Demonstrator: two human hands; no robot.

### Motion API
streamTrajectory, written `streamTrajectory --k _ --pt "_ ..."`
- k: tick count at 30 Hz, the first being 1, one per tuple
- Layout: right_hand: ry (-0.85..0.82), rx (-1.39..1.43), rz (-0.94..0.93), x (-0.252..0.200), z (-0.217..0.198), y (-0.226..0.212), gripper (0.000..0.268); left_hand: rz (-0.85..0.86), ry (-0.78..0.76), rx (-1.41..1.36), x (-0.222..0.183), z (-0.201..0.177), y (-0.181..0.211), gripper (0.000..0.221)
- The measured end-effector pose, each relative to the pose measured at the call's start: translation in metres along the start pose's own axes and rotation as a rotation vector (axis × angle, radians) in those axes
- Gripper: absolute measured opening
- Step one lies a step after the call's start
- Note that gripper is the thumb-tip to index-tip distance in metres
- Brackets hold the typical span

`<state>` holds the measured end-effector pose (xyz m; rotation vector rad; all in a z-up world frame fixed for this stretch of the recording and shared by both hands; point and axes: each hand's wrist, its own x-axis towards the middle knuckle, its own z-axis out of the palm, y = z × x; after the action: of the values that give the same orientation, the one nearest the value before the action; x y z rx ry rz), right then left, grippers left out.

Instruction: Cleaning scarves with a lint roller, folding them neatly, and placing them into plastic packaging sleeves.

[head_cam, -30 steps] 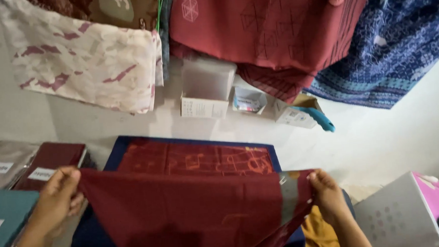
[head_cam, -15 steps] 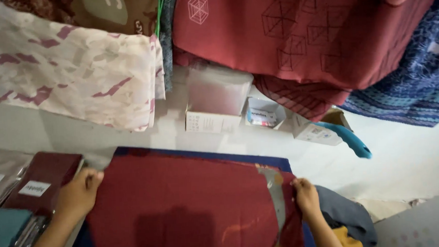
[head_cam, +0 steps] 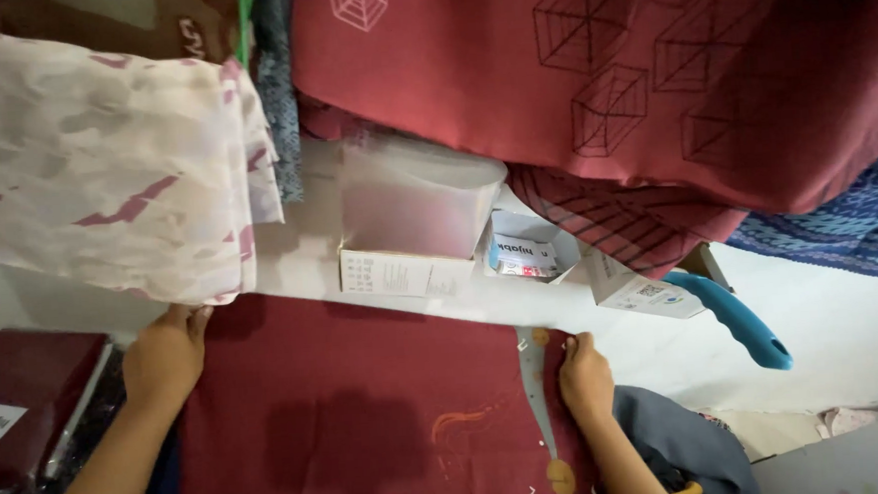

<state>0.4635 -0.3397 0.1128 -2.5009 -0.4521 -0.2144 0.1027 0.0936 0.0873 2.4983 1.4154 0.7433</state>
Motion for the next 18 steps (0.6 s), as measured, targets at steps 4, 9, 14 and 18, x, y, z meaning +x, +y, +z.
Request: streamTrajectory --k 4,9,14,18 --pt "-0.002 -0.279 -0.081 -0.002 0.012 0.005 0.028 0.041 0.062 0.162 -0.010 0.030 -0.006 0.033" --pt "0.046 -0.398 -0.125 0.000 0.015 0.006 0.023 -0.031 -0.039 0.168 -0.012 0.020 0.005 0.029" --pt "-0.070 -0.200 0.050 0.006 0.001 0.007 0.034 -0.178 -0.189 -0.046 -0.011 -0.007 0.011 0.046" --pt "-0.170 0.419 0.341 0.002 -0.047 0.024 0.036 -0.211 -0.113 -0.239 -0.035 -0.041 -0.017 0.059"
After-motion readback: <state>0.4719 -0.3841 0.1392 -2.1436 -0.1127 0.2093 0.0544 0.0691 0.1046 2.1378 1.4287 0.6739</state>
